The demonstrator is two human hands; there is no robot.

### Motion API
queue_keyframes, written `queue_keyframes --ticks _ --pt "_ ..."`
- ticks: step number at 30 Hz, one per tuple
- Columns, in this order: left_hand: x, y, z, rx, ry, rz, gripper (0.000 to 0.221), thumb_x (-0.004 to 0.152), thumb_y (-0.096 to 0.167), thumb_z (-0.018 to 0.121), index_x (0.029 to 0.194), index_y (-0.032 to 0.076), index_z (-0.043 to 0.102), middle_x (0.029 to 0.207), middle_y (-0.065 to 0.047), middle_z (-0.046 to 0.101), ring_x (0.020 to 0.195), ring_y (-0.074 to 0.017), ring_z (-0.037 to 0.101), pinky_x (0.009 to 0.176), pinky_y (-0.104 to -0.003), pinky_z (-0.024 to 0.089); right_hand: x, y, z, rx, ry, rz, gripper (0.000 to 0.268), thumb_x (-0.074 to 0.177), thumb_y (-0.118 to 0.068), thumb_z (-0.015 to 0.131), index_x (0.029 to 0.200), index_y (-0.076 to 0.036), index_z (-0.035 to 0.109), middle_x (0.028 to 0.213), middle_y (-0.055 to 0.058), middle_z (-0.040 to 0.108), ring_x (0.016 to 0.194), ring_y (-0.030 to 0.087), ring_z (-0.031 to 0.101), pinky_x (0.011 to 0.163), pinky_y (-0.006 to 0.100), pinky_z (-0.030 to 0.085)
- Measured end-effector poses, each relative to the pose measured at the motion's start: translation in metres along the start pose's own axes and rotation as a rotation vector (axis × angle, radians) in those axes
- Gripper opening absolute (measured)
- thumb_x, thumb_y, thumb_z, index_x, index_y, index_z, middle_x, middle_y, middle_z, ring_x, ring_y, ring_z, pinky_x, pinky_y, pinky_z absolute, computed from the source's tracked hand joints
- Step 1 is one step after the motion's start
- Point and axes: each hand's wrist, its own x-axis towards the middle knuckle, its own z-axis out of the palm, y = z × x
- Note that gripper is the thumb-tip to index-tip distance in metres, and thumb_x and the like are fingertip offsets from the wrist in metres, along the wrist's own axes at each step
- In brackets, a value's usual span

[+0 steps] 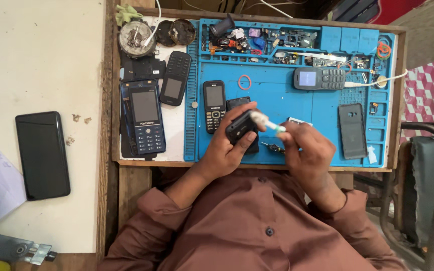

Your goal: The person cleans a black mobile phone using a toothbrush, focusing on the battery compartment and back cover. They remove the back cover and battery, brush the internal contacts, and reassemble the phone. The person repeats this process with a second phone.

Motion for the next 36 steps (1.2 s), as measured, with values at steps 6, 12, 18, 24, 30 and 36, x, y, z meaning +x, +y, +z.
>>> queue_keyframes --ticks 6,12,18,24,30,36 --pt "0.003 0.000 -0.002 -0.148 -0.015 -0.087 0.053 0.112 0.016 0.059 0.159 0.006 0.036 0.140 -0.011 0.062 0.120 -0.0175 0.064 0.112 -0.033 0.051 0.004 0.003 0.001 -0.024 0.050 -0.108 0.010 0.101 -0.005 0.075 0.106 -0.001 0.069 0.092 0.013 0.067 0.077 0.028 0.067 0.067 0.036 0.052" --pt "0.002 -0.001 -0.003 -0.149 -0.039 -0.058 0.054 0.114 0.015 0.059 0.161 0.008 0.035 0.138 -0.013 0.061 0.120 -0.0172 0.064 0.112 -0.032 0.050 0.000 0.004 0.000 -0.036 -0.082 -0.242 0.016 0.085 -0.009 0.082 0.095 0.000 0.073 0.072 0.012 0.061 0.061 0.030 0.060 0.057 0.042 0.046" --pt "0.004 -0.002 -0.001 -0.321 -0.027 -0.133 0.057 0.113 0.014 0.058 0.162 0.008 0.029 0.140 -0.018 0.059 0.117 -0.0198 0.067 0.106 -0.033 0.054 0.011 0.019 -0.016 -0.062 0.094 -0.011 0.007 0.109 0.001 0.073 0.105 0.002 0.069 0.088 0.013 0.067 0.070 0.023 0.062 0.065 0.032 0.048" --pt "0.000 -0.007 -0.004 -0.402 0.024 -0.192 0.056 0.116 0.017 0.056 0.160 0.008 0.025 0.137 -0.021 0.061 0.110 -0.0227 0.072 0.104 -0.036 0.058 0.003 0.018 -0.016 -0.119 0.003 0.061 0.007 0.111 -0.002 0.073 0.108 0.004 0.072 0.082 0.015 0.061 0.068 0.023 0.059 0.065 0.033 0.045" --pt "-0.005 -0.011 -0.007 -0.414 0.017 -0.166 0.052 0.120 0.019 0.056 0.161 0.012 0.023 0.137 -0.019 0.063 0.107 -0.0209 0.072 0.100 -0.034 0.058 0.004 0.019 -0.013 -0.130 -0.038 0.047 0.013 0.115 -0.006 0.073 0.109 0.005 0.070 0.083 0.015 0.062 0.068 0.022 0.059 0.064 0.032 0.044" --pt "-0.005 -0.012 -0.009 -0.458 0.001 -0.184 0.053 0.121 0.018 0.057 0.161 0.014 0.022 0.136 -0.018 0.063 0.104 -0.0205 0.073 0.098 -0.033 0.060 0.001 0.027 -0.011 -0.171 -0.106 0.079 0.016 0.115 -0.010 0.071 0.110 0.004 0.071 0.080 0.015 0.060 0.066 0.022 0.057 0.062 0.032 0.042"
